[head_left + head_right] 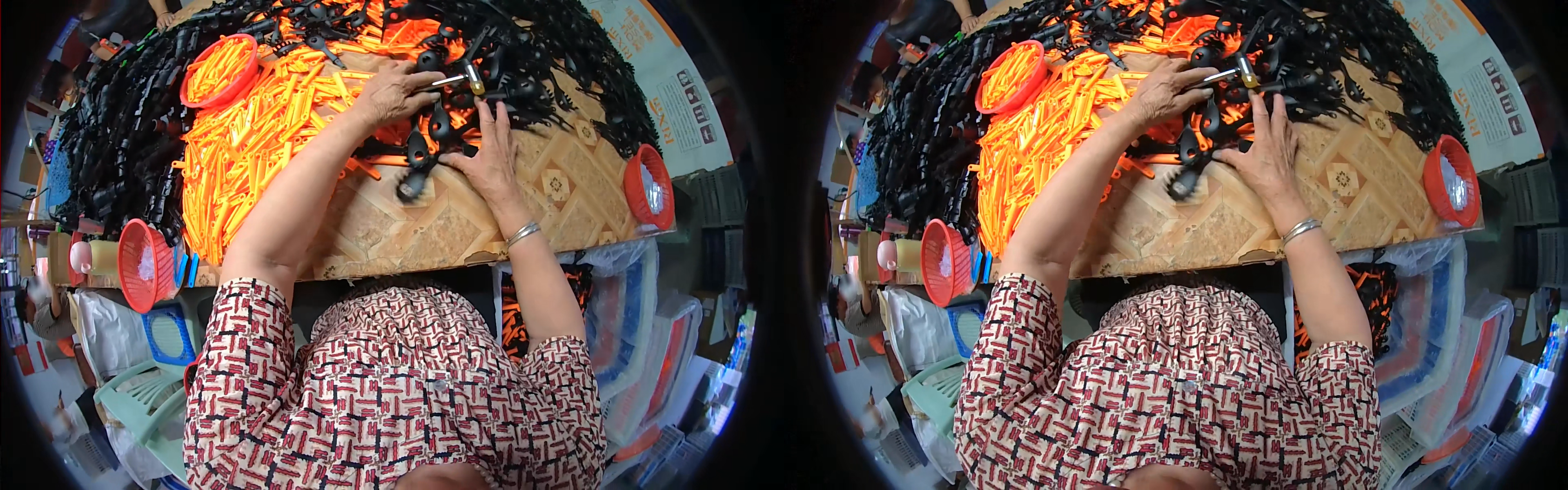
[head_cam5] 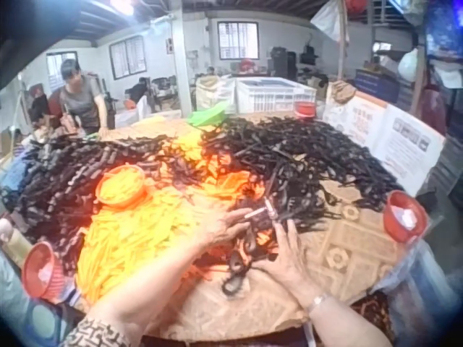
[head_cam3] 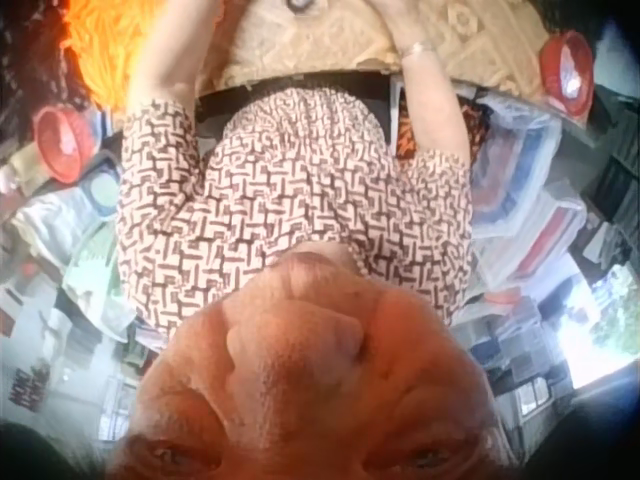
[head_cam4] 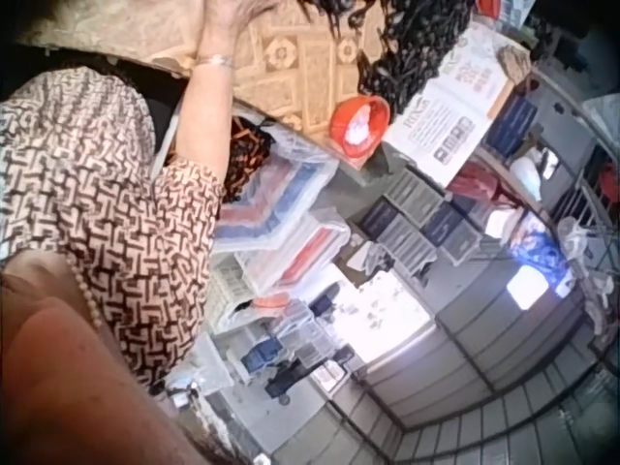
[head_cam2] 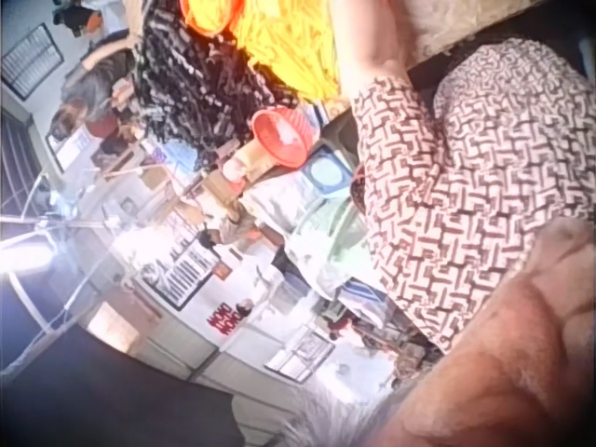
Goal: The person assembles orange plastic handles into black plastic heads using a hammer to secure the connection. They repeatedly pick up components from piles on a wooden table, insert the handle into the head, and strike the joint with a hammer before placing the finished unit aside.
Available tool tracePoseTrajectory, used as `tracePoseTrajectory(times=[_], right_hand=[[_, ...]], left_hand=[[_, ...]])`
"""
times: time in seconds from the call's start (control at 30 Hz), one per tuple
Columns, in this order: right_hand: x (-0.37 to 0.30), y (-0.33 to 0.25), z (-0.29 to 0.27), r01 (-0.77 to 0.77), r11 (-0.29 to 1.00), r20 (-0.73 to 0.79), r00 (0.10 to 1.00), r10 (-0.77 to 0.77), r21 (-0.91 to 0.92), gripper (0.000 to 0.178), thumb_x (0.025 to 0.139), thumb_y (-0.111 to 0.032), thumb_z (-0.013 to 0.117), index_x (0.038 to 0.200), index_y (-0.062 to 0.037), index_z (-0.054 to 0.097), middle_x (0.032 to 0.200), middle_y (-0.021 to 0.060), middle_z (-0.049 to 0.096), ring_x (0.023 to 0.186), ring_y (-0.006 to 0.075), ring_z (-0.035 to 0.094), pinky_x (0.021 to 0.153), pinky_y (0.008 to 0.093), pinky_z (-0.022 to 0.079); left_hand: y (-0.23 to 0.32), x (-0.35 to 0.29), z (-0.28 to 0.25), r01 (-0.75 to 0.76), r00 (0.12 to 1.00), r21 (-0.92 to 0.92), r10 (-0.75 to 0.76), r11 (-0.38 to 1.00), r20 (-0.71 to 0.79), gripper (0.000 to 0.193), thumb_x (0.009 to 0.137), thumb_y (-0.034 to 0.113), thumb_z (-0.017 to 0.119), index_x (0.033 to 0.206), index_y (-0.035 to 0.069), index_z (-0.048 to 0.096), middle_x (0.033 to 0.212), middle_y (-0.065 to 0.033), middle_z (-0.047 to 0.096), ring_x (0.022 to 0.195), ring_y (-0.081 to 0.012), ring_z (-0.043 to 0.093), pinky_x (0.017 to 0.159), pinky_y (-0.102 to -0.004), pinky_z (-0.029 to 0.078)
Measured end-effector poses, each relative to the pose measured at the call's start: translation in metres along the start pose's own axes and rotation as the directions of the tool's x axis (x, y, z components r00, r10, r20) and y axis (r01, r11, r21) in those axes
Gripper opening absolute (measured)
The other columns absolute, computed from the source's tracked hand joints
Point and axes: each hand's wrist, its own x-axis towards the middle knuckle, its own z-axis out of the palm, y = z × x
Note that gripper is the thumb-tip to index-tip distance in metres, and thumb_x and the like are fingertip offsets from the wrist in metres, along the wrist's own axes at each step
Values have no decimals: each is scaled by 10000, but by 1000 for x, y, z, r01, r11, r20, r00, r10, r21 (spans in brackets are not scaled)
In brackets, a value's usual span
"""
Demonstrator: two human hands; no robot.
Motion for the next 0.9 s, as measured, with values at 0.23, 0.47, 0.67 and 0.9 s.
tracePoseTrajectory(times=[0.23, 0.47, 0.67, 0.9], right_hand=[[5, -5, -3, 244, 955, -234, 951, -202, 170, 611, 817, -103, 837, 1380, -116, 601, 1494, 212, 479, 1348, 380, 531, 1095, 437, 476], [1, 5, -2, -24, 901, -139, 986, 93, 433, 392, 995, -235, 697, 1344, -69, 633, 1330, 136, 645, 1084, 228, 710, 917, 352, 571], [5, 8, 2, 162, 886, -299, 954, -28, 435, 395, 944, -127, 736, 1325, -79, 644, 1285, 112, 657, 1100, 244, 698, 928, 348, 566], [8, 30, 4, 130, 991, -408, 906, -114, 11, 241, 990, -269, 673, 1130, -82, 735, 1352, 62, 645, 1238, 294, 573, 1057, 412, 449]], left_hand=[[2, -12, -34, 139, 982, -601, -33, 787, 184, 314, 956, 79, 663, 1265, 114, 710, 1109, -2, 699, 1094, -112, 623, 958, -294, 493], [-12, -30, -95, 220, 950, -432, -92, 875, 298, 354, 941, 123, 675, 1293, 119, 709, 1156, 37, 712, 1092, -85, 616, 979, -274, 482], [-34, -77, -91, 218, 976, -66, -218, 974, 6, 378, 899, 155, 729, 1275, 193, 732, 1537, -120, 474, 1308, -255, 585, 1057, -342, 503], [20, -132, -73, 352, 896, -509, -440, 785, -60, 313, 956, 22, 683, 1264, 66, 715, 1184, -7, 705, 1003, -103, 656, 830, -261, 520]])
